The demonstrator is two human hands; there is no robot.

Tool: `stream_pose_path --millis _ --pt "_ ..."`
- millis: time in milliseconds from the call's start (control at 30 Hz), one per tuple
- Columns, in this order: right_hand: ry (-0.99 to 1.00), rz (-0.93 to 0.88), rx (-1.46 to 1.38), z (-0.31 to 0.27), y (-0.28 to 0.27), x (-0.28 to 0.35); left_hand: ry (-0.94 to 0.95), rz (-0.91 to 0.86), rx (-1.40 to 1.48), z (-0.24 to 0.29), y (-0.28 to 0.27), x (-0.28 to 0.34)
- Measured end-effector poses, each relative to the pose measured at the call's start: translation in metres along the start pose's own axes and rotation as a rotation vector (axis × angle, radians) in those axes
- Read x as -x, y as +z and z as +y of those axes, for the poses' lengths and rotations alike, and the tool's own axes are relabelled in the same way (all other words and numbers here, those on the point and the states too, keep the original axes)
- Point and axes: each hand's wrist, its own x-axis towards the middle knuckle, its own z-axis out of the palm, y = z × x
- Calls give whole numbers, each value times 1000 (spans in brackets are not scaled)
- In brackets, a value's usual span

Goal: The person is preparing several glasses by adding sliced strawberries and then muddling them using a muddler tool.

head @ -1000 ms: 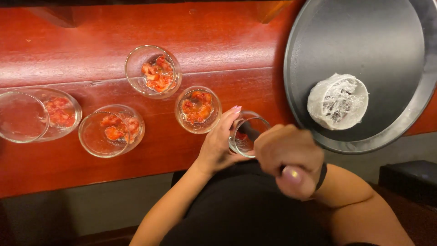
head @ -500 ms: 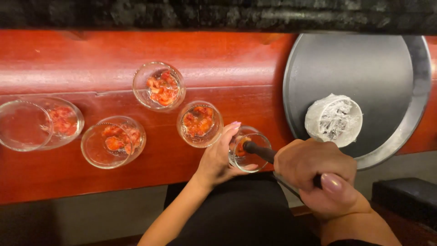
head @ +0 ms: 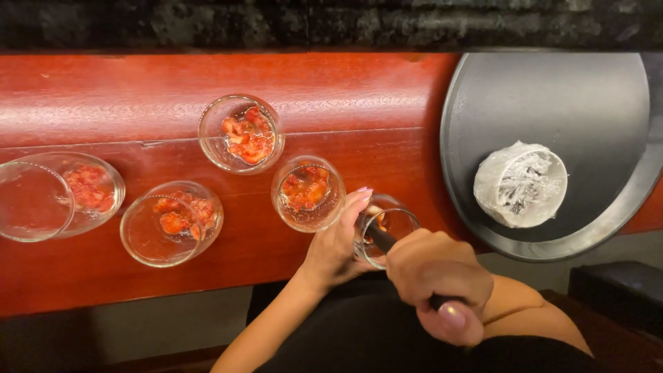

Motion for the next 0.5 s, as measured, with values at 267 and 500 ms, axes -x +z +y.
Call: stream_pose_path --millis 267,500 --pt "128 14 142 -67 -13 -6 8 70 -118 14 3 -6" --pt "11 219 104 -18 -8 -2 -22 51 -117 7 6 -5"
